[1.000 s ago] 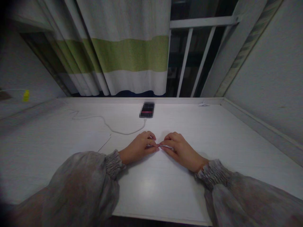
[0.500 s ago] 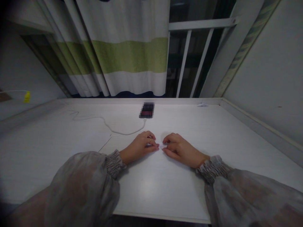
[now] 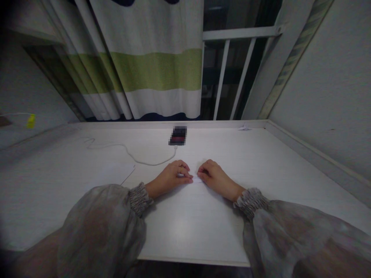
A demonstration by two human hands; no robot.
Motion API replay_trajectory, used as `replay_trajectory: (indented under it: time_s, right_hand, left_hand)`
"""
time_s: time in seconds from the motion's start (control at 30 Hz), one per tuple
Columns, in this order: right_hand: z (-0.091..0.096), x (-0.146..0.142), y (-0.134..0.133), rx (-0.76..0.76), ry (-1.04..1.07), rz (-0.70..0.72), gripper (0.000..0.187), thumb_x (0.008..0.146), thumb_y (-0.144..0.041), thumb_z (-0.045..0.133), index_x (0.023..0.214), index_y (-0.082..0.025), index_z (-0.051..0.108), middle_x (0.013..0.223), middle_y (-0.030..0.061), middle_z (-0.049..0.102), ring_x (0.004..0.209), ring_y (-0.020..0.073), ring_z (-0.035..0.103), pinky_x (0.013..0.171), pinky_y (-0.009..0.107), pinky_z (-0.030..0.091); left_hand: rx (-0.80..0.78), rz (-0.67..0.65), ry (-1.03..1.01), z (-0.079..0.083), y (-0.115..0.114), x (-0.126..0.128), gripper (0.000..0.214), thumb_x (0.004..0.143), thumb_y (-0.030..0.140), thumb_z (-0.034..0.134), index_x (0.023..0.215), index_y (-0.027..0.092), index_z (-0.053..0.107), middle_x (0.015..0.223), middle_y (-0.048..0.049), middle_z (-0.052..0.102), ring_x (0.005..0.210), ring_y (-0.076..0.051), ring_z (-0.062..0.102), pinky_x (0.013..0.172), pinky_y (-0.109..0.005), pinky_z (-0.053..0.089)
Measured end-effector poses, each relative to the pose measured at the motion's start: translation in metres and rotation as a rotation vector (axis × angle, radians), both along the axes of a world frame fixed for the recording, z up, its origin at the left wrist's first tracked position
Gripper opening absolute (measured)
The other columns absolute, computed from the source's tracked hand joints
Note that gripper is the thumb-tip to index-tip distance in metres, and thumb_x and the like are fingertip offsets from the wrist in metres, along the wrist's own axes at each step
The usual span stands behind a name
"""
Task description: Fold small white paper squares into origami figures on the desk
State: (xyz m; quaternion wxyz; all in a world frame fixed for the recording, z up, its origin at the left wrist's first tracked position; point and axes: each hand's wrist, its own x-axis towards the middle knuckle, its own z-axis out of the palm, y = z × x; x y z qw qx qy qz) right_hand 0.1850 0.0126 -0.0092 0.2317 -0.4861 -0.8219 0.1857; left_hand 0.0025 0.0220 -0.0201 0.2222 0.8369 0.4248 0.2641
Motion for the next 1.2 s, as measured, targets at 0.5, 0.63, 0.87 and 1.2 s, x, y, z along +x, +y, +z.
replay_trajectory:
  time_s: [0.5, 0.63, 0.87, 1.2]
  right_hand:
    - [0.015, -0.014, -0.005, -0.11, -0.194, -0.216, 0.012, 0.076, -0.022, 0.053, 0.075, -0.013, 0.061, 0.077, 0.0068, 0.061, 0.068, 0.0163, 0.055, 0.061, 0.025, 0.04]
    - [0.016, -0.014, -0.005, -0.121, -0.221, -0.211, 0.012, 0.076, -0.022, 0.054, 0.076, -0.013, 0.061, 0.077, 0.0074, 0.063, 0.069, 0.0166, 0.056, 0.061, 0.026, 0.04]
    - [0.018, -0.017, -0.005, -0.148, -0.258, -0.221, 0.011, 0.077, -0.022, 0.054, 0.075, -0.015, 0.062, 0.078, 0.0073, 0.064, 0.068, 0.0163, 0.057, 0.061, 0.026, 0.04]
    - [0.017, -0.023, -0.004, -0.135, -0.302, -0.223, 0.014, 0.076, -0.021, 0.052, 0.078, -0.014, 0.064, 0.081, 0.0099, 0.064, 0.075, 0.02, 0.057, 0.065, 0.03, 0.04]
  left_hand:
    - [-0.019, 0.013, -0.036, 0.002, -0.002, 0.001, 0.007, 0.065, 0.025, 0.069, 0.067, 0.019, 0.068, 0.087, -0.0033, 0.06, 0.082, -0.015, 0.054, 0.077, -0.029, 0.042]
    - [0.007, 0.009, -0.03, 0.004, -0.003, 0.001, 0.007, 0.065, 0.025, 0.069, 0.067, 0.018, 0.068, 0.086, -0.003, 0.061, 0.083, -0.016, 0.055, 0.077, -0.029, 0.042]
    - [0.001, 0.014, -0.042, 0.003, -0.001, 0.001, 0.007, 0.064, 0.024, 0.069, 0.067, 0.018, 0.067, 0.085, -0.0024, 0.061, 0.083, -0.016, 0.055, 0.079, -0.029, 0.041]
    - [-0.007, 0.038, -0.004, 0.007, -0.005, 0.004, 0.005, 0.065, 0.022, 0.068, 0.067, 0.017, 0.066, 0.086, -0.0023, 0.059, 0.085, -0.016, 0.054, 0.081, -0.031, 0.041]
